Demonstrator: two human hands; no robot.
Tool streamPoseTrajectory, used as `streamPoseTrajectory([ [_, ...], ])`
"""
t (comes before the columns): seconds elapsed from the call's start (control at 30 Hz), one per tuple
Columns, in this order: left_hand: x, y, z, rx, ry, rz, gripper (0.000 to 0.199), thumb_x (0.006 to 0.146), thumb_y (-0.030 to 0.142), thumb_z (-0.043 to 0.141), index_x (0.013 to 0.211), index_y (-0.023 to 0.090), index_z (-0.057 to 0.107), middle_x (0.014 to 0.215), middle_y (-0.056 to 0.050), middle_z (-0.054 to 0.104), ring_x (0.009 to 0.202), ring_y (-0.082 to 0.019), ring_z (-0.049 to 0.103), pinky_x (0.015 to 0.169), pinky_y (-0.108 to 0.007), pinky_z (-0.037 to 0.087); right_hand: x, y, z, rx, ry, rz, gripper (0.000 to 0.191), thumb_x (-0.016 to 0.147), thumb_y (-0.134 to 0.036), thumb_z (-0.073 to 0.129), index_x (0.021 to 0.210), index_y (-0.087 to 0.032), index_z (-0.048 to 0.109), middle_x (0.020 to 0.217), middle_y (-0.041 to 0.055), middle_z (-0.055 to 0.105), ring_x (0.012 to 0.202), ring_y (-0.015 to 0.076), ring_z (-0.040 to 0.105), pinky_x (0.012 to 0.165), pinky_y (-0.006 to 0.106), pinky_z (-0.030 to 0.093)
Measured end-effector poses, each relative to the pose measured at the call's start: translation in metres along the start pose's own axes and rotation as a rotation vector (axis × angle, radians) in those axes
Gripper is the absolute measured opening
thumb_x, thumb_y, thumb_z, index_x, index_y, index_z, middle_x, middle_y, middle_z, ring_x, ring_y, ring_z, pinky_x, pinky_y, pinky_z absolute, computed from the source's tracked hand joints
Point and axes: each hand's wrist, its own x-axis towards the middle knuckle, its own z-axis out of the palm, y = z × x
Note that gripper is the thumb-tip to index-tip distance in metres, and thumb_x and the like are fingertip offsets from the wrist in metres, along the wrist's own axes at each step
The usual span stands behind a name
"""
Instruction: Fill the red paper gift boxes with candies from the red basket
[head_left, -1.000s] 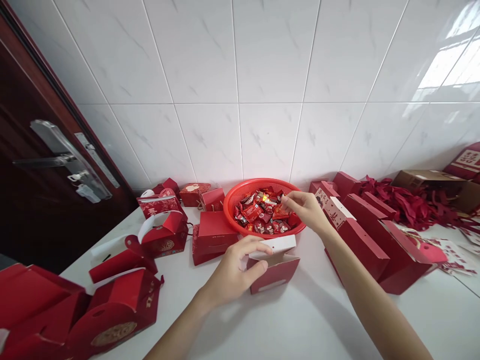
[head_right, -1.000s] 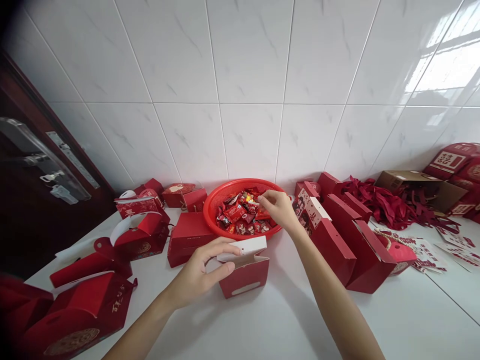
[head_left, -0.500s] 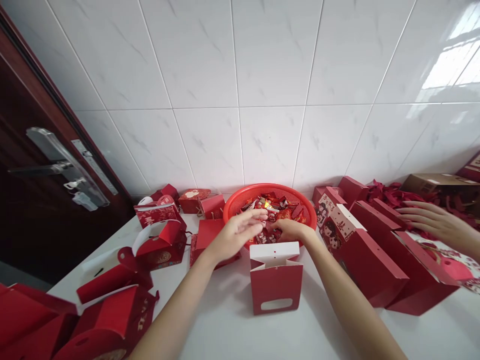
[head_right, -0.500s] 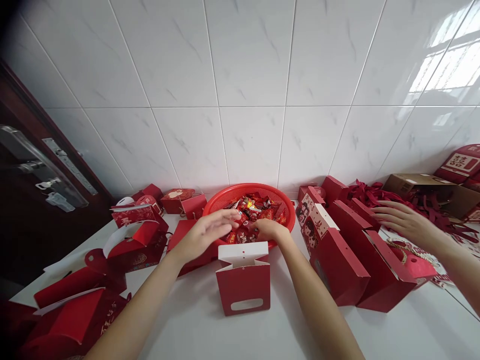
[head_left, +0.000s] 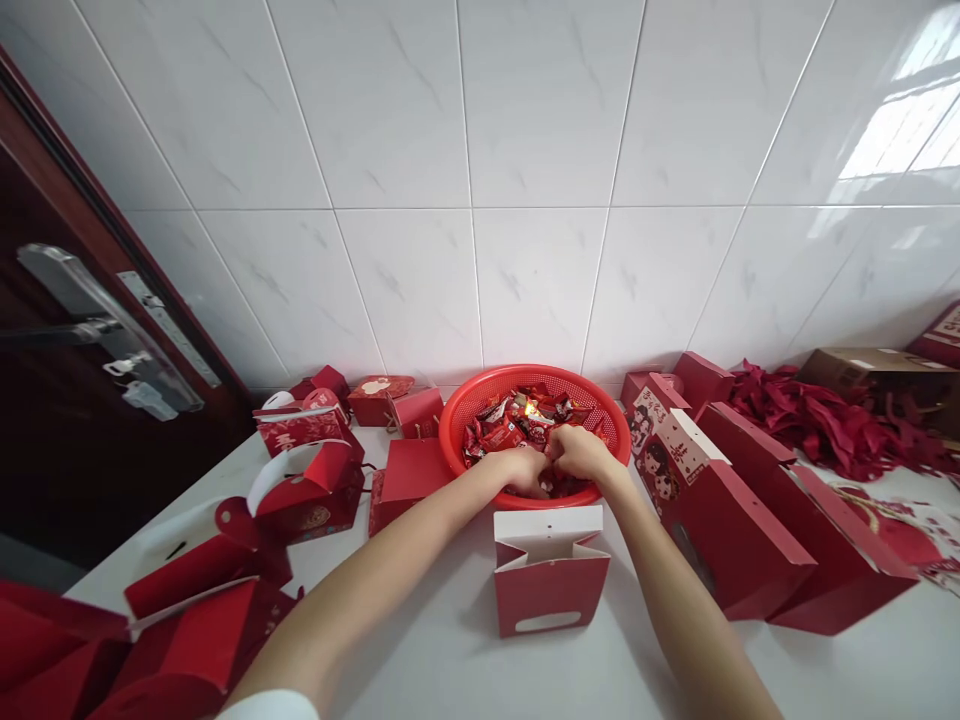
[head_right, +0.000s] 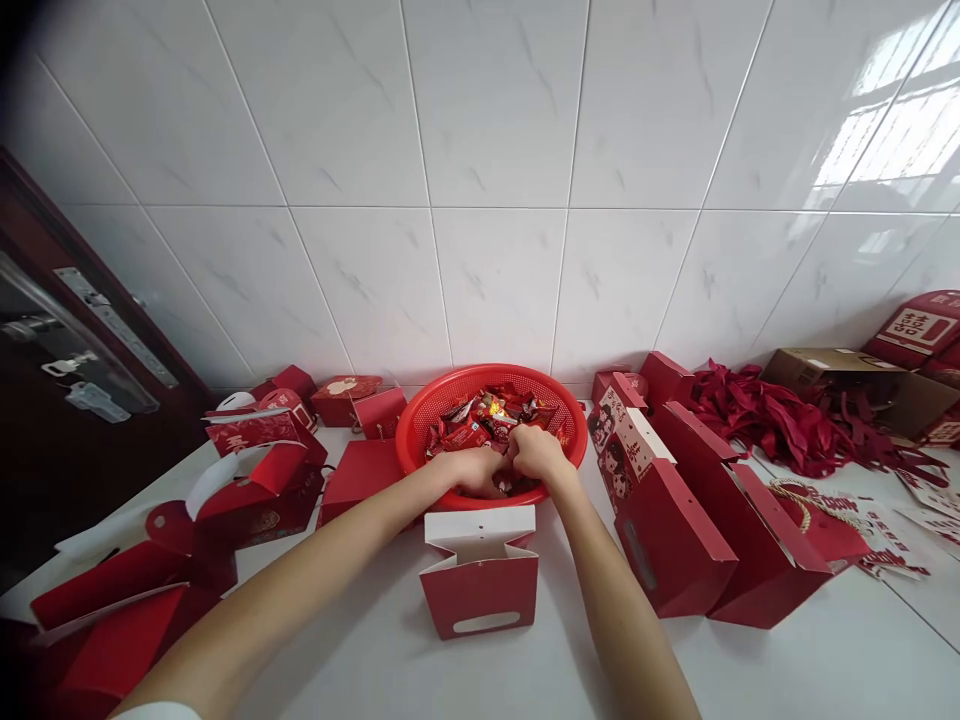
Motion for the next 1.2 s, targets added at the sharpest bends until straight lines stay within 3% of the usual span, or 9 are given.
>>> streamPoseTrajectory([
  [0.17, -0.005, -0.005, -0.002, -0.058, 0.103, -0.011, 0.020, 0.068, 0.024, 0.076, 0.088, 0.020, 0.073, 0.087, -0.006, 0.076, 0.081, -0.027, 0.071, 0.070, -0.030, 0.052, 0.000, 0.005, 0.000, 0.143, 0.166, 0.060, 0.019, 0.071, -0.008, 0.060, 0.082, -0.020, 0.070, 0.086, 0.0050, 0.073, 0.082, 0.0205, 0.066, 0.064, 0.026, 0.039],
  [0.3, -0.012, -0.011, -0.008, -0.089, 0.211, -0.076, 0.039, 0.073, 0.027, 0.071, 0.111, 0.021, 0.068, 0.111, -0.010, 0.075, 0.101, -0.029, 0.069, 0.081, -0.030, 0.052, 0.002, 0.009, 0.002, 0.281, 0.277, 0.093, 0.017, 0.072, -0.009, 0.058, 0.080, -0.021, 0.066, 0.080, 0.0040, 0.072, 0.076, 0.0194, 0.066, 0.064, 0.026, 0.042],
  [0.43, -0.016, -0.017, -0.008, -0.090, 0.112, -0.171, 0.061, 0.053, 0.021, 0.080, 0.113, 0.020, 0.068, 0.105, -0.012, 0.076, 0.092, -0.032, 0.071, 0.070, -0.031, 0.053, 0.004, 0.013, 0.002, 0.444, 0.329, 0.072, 0.007, 0.070, -0.014, 0.061, 0.069, -0.021, 0.060, 0.069, 0.0015, 0.069, 0.067, 0.0178, 0.064, 0.064, 0.027, 0.045],
  [0.53, -0.015, -0.019, -0.006, -0.088, 0.065, -0.221, 0.067, 0.048, 0.019, 0.080, 0.114, 0.019, 0.068, 0.107, -0.014, 0.076, 0.091, -0.034, 0.072, 0.066, -0.032, 0.053, 0.004, 0.016, 0.002, 0.569, 0.372, 0.040, 0.008, 0.068, -0.019, 0.064, 0.064, -0.021, 0.058, 0.064, 0.0002, 0.066, 0.065, 0.0171, 0.062, 0.064, 0.027, 0.046],
  [0.73, -0.013, -0.020, -0.006, -0.109, 0.067, -0.298, 0.022, 0.047, 0.018, 0.078, 0.067, 0.019, 0.070, 0.082, -0.012, 0.076, 0.085, -0.034, 0.071, 0.071, -0.034, 0.053, 0.005, 0.020, 0.003, 0.797, 0.448, 0.016, 0.012, 0.064, -0.028, 0.066, 0.071, -0.019, 0.062, 0.064, 0.0000, 0.064, 0.063, 0.0162, 0.059, 0.060, 0.028, 0.045],
  [0.97, -0.014, -0.026, -0.004, -0.319, 0.141, -0.296, 0.015, 0.051, 0.019, 0.075, 0.046, 0.020, 0.062, 0.046, -0.004, 0.061, 0.053, -0.024, 0.063, 0.057, -0.032, 0.049, 0.006, 0.021, 0.005, 0.966, 0.427, -0.027, 0.023, 0.064, -0.035, 0.066, 0.075, -0.017, 0.073, 0.070, 0.0036, 0.069, 0.062, 0.0154, 0.058, 0.057, 0.028, 0.044],
  [1.07, -0.013, -0.027, -0.004, -0.461, 0.263, -0.253, 0.012, 0.052, 0.015, 0.075, 0.048, 0.019, 0.064, 0.050, -0.002, 0.064, 0.058, -0.023, 0.065, 0.061, -0.030, 0.050, 0.006, 0.021, 0.005, 1.012, 0.425, -0.034, 0.022, 0.062, -0.037, 0.067, 0.070, -0.017, 0.073, 0.066, 0.0030, 0.067, 0.060, 0.0151, 0.055, 0.057, 0.029, 0.043],
  [1.2, -0.014, -0.026, -0.008, -0.693, 0.530, -0.176, 0.012, 0.070, 0.030, 0.073, 0.068, 0.018, 0.074, 0.071, -0.005, 0.073, 0.080, -0.024, 0.070, 0.074, -0.031, 0.055, 0.006, 0.021, 0.003, 1.091, 0.418, -0.055, 0.026, 0.059, -0.043, 0.073, 0.068, -0.018, 0.071, 0.071, 0.0038, 0.068, 0.069, 0.0172, 0.059, 0.063, 0.029, 0.046],
])
